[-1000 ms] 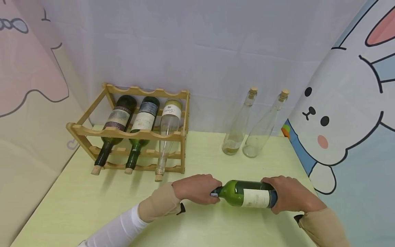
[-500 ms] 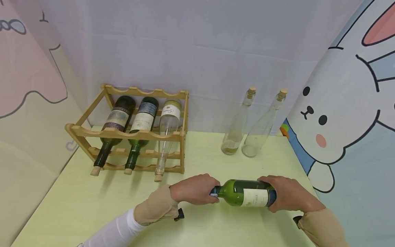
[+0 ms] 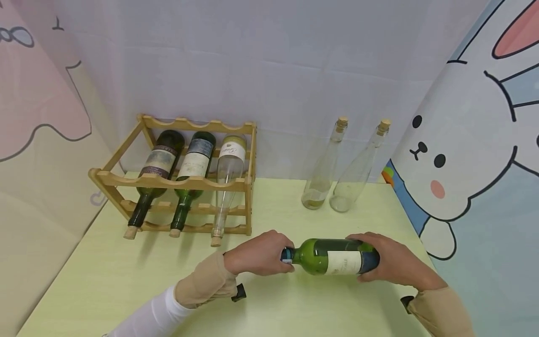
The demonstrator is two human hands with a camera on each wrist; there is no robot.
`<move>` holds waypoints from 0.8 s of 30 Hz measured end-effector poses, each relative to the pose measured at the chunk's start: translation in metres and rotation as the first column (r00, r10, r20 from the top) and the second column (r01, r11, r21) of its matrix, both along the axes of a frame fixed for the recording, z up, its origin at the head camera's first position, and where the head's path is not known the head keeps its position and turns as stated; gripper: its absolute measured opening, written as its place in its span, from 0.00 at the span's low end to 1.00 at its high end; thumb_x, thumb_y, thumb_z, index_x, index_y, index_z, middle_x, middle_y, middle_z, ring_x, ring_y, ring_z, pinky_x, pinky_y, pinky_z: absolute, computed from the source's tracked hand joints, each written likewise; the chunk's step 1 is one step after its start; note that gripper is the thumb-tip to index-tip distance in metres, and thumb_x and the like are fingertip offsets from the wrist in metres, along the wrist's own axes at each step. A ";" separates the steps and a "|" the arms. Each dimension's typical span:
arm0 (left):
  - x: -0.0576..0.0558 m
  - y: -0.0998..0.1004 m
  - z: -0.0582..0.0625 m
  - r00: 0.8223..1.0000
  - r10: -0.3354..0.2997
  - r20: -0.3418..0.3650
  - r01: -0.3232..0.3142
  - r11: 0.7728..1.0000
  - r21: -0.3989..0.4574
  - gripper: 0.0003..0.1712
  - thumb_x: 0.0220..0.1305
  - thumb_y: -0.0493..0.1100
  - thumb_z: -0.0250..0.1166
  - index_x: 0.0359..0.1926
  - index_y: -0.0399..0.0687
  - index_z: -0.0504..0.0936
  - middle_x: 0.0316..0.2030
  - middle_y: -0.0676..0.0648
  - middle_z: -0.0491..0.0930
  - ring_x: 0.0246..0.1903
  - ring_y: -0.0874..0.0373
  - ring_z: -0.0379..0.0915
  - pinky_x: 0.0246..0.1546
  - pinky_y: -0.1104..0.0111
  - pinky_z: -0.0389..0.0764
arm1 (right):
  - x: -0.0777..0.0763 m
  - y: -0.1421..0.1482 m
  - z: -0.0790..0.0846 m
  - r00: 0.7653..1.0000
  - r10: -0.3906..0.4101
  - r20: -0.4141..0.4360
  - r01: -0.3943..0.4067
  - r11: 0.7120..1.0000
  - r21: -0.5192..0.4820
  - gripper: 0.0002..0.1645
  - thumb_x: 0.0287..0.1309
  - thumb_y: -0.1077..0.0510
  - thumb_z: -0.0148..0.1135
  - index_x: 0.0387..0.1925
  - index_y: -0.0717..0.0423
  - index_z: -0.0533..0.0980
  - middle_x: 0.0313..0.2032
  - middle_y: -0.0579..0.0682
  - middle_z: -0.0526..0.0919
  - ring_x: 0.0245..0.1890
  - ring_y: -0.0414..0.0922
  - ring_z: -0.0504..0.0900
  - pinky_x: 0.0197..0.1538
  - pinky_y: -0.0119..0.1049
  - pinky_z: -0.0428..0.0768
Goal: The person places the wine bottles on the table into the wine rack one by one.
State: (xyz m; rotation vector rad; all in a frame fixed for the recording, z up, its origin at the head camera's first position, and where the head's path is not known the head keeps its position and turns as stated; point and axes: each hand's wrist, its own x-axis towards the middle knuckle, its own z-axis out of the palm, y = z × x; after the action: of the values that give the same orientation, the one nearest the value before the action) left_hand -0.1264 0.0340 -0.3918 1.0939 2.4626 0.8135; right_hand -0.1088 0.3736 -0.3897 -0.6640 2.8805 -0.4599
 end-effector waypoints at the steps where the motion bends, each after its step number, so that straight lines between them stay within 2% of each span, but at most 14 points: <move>1: 0.000 -0.001 0.001 1.000 0.010 0.004 -0.010 1.000 0.002 0.15 0.57 0.41 0.70 0.20 0.53 0.73 0.16 0.59 0.64 0.15 0.69 0.57 0.17 0.79 0.63 | 0.000 0.000 0.000 1.000 0.002 -0.005 -0.002 1.000 -0.018 0.54 0.29 0.36 0.82 0.64 0.40 0.72 0.52 0.40 0.77 0.42 0.40 0.75 0.40 0.36 0.73; 8: 0.002 -0.011 0.010 0.999 0.046 0.003 -0.046 0.999 0.024 0.12 0.54 0.41 0.72 0.21 0.53 0.77 0.15 0.60 0.65 0.15 0.69 0.57 0.18 0.79 0.63 | 0.004 -0.003 0.002 0.999 0.025 -0.025 -0.028 0.990 -0.135 0.56 0.35 0.32 0.77 0.68 0.43 0.68 0.57 0.43 0.76 0.52 0.42 0.75 0.47 0.36 0.74; 13: 0.003 -0.017 0.015 0.999 0.051 -0.017 -0.050 0.998 0.031 0.12 0.54 0.42 0.73 0.21 0.54 0.78 0.16 0.61 0.68 0.16 0.70 0.59 0.19 0.80 0.65 | 0.006 -0.004 0.001 0.996 0.033 -0.077 -0.049 0.976 -0.213 0.58 0.36 0.39 0.81 0.71 0.42 0.65 0.58 0.41 0.76 0.58 0.35 0.72 0.52 0.32 0.71; 16: 0.003 -0.020 0.017 0.998 0.059 -0.020 -0.059 0.998 0.031 0.11 0.54 0.43 0.74 0.22 0.55 0.78 0.16 0.61 0.69 0.16 0.69 0.60 0.20 0.80 0.66 | 0.008 -0.004 0.000 0.998 0.007 -0.068 -0.025 0.963 -0.268 0.59 0.38 0.43 0.81 0.73 0.40 0.62 0.59 0.42 0.75 0.58 0.32 0.71 0.53 0.28 0.67; 18: 0.003 -0.022 0.017 0.998 0.062 -0.012 -0.062 0.997 0.035 0.11 0.54 0.44 0.74 0.22 0.54 0.79 0.17 0.61 0.70 0.17 0.69 0.61 0.21 0.79 0.66 | 0.009 -0.004 0.000 0.998 -0.014 -0.055 -0.004 0.952 -0.307 0.57 0.43 0.48 0.80 0.74 0.39 0.60 0.60 0.43 0.74 0.59 0.31 0.70 0.54 0.26 0.64; 22: 0.003 -0.025 0.018 0.998 0.068 -0.003 -0.067 0.997 0.046 0.10 0.53 0.44 0.74 0.23 0.54 0.80 0.17 0.61 0.71 0.17 0.69 0.62 0.21 0.79 0.67 | 0.005 -0.003 -0.003 0.997 -0.008 -0.075 -0.026 0.901 -0.433 0.48 0.57 0.63 0.70 0.75 0.46 0.59 0.61 0.50 0.73 0.61 0.33 0.69 0.57 0.24 0.63; 24: 0.004 -0.027 0.019 0.997 0.077 0.000 -0.077 0.996 0.050 0.10 0.53 0.45 0.75 0.23 0.55 0.80 0.17 0.61 0.71 0.17 0.69 0.62 0.21 0.79 0.67 | 0.000 -0.001 -0.008 0.996 0.006 -0.088 -0.053 0.842 -0.537 0.41 0.64 0.71 0.60 0.75 0.53 0.59 0.61 0.56 0.73 0.62 0.38 0.70 0.59 0.27 0.66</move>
State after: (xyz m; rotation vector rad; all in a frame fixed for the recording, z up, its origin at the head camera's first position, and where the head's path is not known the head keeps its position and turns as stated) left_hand -0.1228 0.0068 -0.3724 1.0218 2.5126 0.9015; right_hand -0.1087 0.3722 -0.3975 -0.8132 2.8063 -1.2990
